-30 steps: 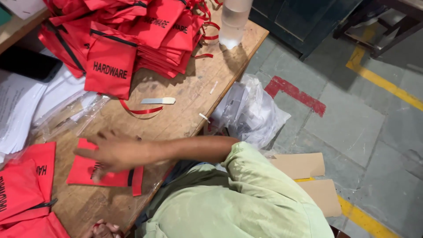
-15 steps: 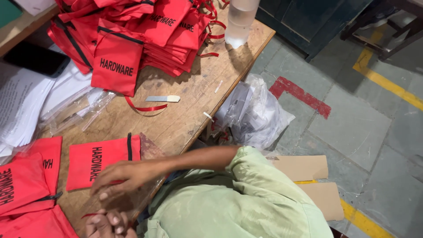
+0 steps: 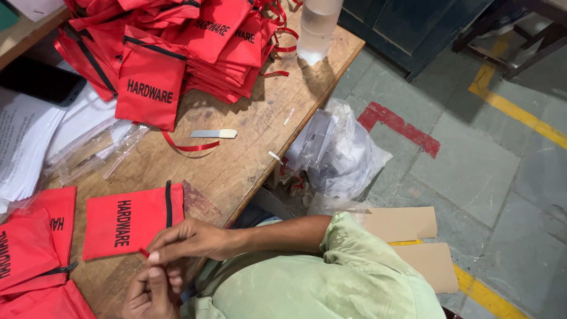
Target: The person threads a red ribbon through the black zipper tab of a red printed pouch, pulls it through, and sets the finished pouch on a pile. They repeat this for pouches one at a time, occasionally reaching into a drawer for more ribbon.
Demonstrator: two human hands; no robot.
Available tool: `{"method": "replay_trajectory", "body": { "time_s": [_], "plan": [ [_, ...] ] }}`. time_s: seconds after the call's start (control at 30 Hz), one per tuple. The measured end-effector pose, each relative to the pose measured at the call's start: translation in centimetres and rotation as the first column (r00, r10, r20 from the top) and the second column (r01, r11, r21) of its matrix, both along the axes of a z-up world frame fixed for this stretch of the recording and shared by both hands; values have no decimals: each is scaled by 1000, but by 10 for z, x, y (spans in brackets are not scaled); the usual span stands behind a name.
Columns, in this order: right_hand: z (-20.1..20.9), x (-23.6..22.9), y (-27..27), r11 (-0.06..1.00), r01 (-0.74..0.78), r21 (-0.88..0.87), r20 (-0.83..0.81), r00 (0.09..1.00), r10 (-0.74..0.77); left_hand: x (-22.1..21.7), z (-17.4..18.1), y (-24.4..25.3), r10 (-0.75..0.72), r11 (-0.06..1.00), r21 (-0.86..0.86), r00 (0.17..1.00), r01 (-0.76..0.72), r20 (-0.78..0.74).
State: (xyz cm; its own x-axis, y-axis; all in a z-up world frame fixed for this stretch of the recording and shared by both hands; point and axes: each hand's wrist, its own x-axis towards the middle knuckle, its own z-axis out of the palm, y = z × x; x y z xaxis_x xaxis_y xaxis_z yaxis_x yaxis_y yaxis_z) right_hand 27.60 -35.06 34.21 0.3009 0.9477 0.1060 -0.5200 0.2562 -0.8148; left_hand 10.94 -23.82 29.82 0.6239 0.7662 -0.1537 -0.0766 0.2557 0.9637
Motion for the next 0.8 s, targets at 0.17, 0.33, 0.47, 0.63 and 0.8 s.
{"method": "replay_trajectory", "body": {
  "time_s": [0.17, 0.33, 0.47, 0.63, 0.8],
  "plan": [
    [12, 14, -23, 999, 22, 34, -69, 997, -20, 25, 50, 26, -70, 806, 562, 974, 182, -215],
    [10, 16, -38, 999, 25, 41, -147, 989, -18, 59, 85, 11, 211, -28, 881, 865, 471, -456],
    [-2, 16, -37, 998, 46, -50, -79, 996, -50, 58, 48, 12, 258, 92, 886, 849, 454, -462],
    [-20, 16, -31, 996, 69, -64, -53, 996, -73, 58, 44, 7, 230, 175, 904, 876, 391, -424],
    [-5, 19, -32, 997, 80, -22, -109, 991, -82, 54, 41, 10, 225, 149, 935, 909, 322, -350]
  ]
}}
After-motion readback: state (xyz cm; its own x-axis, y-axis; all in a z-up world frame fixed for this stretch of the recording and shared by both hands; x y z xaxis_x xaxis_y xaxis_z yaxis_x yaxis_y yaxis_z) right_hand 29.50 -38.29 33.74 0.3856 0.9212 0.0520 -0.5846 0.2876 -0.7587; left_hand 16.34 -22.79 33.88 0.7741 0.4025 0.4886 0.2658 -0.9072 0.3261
